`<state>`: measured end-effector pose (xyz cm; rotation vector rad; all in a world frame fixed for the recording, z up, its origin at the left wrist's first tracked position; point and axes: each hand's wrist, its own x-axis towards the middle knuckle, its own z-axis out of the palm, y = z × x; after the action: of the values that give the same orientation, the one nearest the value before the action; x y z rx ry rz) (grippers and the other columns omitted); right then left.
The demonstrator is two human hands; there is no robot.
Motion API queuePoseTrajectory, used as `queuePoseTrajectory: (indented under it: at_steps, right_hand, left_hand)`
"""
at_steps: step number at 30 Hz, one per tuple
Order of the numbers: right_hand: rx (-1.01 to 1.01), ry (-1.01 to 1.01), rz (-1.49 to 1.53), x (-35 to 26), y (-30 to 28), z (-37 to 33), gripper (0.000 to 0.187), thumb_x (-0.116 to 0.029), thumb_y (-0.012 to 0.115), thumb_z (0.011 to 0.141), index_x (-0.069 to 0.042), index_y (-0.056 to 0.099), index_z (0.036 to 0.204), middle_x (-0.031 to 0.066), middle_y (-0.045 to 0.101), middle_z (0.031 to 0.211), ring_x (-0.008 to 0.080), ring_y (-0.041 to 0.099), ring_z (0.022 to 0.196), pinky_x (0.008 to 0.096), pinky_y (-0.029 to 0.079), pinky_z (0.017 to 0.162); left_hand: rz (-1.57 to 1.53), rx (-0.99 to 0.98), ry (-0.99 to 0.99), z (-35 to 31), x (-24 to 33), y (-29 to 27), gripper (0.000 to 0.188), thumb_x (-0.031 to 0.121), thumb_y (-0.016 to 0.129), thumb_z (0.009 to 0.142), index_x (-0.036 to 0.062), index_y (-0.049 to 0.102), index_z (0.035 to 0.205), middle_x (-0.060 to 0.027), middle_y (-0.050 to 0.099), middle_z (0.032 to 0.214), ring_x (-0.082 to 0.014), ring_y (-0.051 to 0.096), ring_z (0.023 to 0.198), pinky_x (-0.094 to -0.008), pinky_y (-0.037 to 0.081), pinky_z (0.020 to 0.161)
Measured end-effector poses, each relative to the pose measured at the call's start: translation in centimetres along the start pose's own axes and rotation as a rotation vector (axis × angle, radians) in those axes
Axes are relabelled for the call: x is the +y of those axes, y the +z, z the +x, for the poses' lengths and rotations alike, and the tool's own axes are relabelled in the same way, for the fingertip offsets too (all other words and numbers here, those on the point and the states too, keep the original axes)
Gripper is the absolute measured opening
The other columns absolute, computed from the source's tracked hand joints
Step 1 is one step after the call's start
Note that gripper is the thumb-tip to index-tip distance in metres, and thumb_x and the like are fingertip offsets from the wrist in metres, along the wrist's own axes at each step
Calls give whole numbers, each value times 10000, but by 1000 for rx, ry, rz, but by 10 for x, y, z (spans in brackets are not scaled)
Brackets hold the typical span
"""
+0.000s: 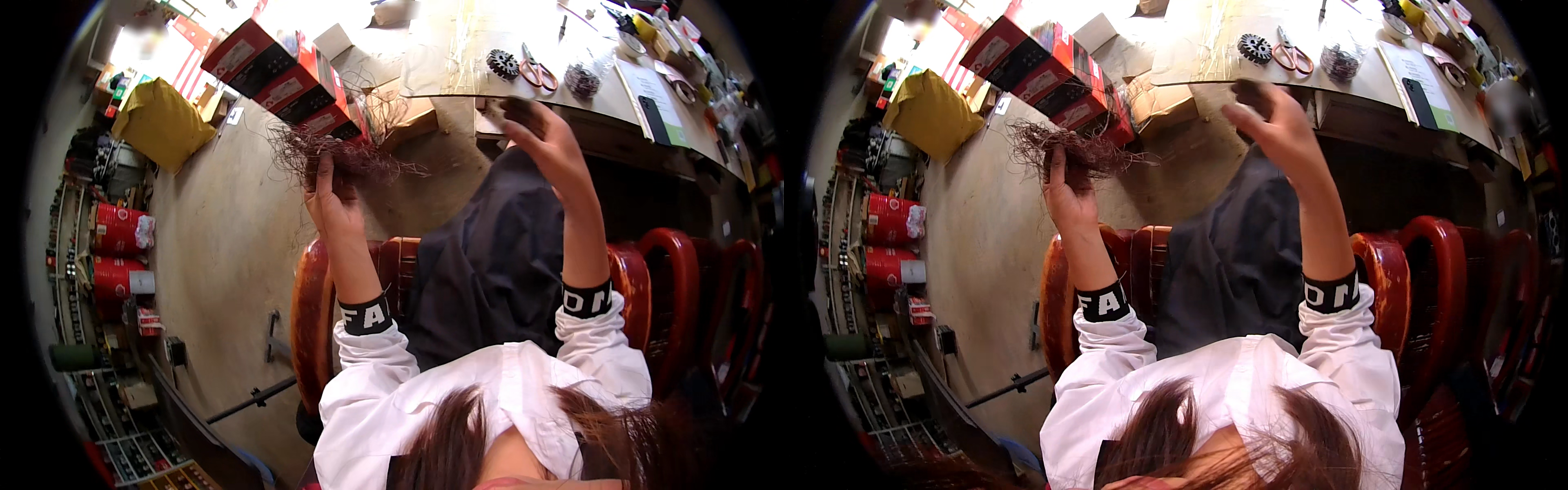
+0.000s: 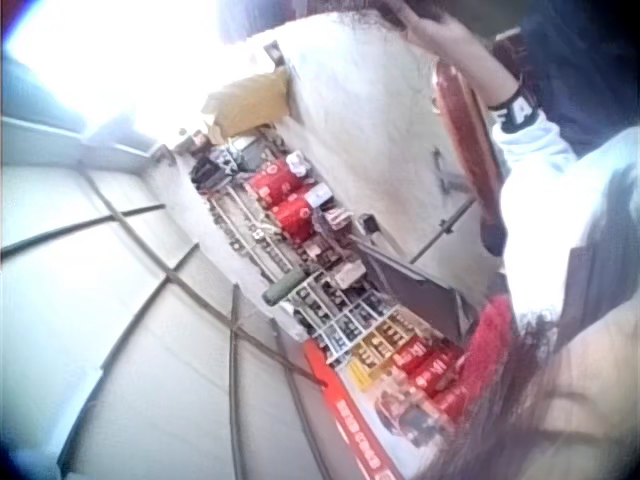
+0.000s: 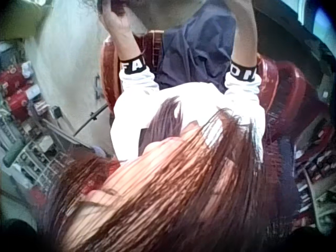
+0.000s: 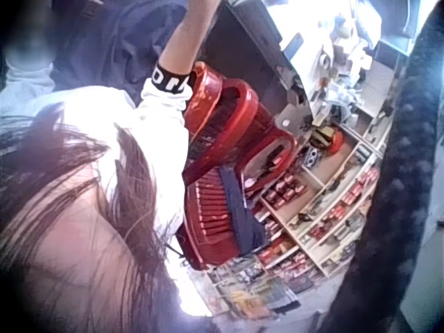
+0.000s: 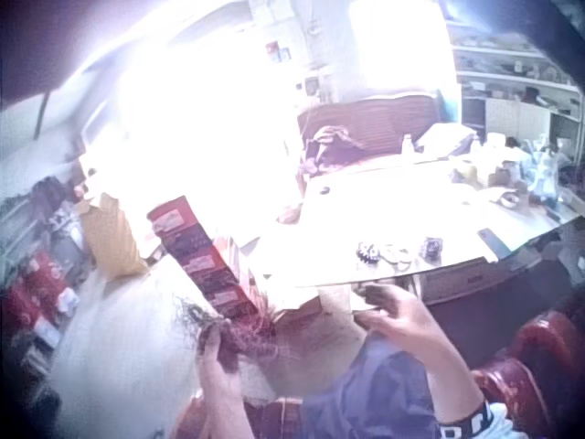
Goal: The person sits at a table and assembles small craft items by hand. They pick up small dark objects and attach them to a bundle of brown fibrous material, occasionally using scissors to trim the fibers. The person repeatedly handles the bundle and individual components, arranging them on the table.
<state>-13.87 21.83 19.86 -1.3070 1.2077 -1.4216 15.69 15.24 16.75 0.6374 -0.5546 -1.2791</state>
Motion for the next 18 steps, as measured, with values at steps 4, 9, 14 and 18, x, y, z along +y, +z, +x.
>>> queuePoseTrajectory:
  at_steps: [4,9,14,18]
  right_hand:
    - [-552,55,-248,-5,25,38,615,-403,695,849,28,528,1254,70,620,1165,183,592,1017,307,461,902]
    - [-516,231,673,2,75,32,398,-202,655,903,-20,548,1240,48,629,1108,109,565,1055,262,481,889]
    - [-121,128,701,20,64,53,343,-229,665,895,-12,576,1145,49,643,1044,123,596,957,270,491,822]
    - [62,48,711,13,61,64,304,-227,662,899,-18,578,1103,47,636,1020,129,599,940,273,507,797]
  left_hand:
    - [4,-149,-104,2,-2,21,288,4,629,875,32,600,1160,-73,645,1122,-194,615,1009,-324,506,890]
    - [53,-387,-174,-4,-17,59,375,9,661,861,8,551,1220,-83,622,1149,-199,593,1049,-324,475,936]
    - [267,-342,-208,-32,-40,69,565,67,707,842,-29,423,1321,-108,576,1202,-183,564,1061,-307,443,943]
    - [225,-451,-451,-45,-44,60,253,96,615,914,-6,559,1139,-31,589,945,-138,565,885,-270,468,775]
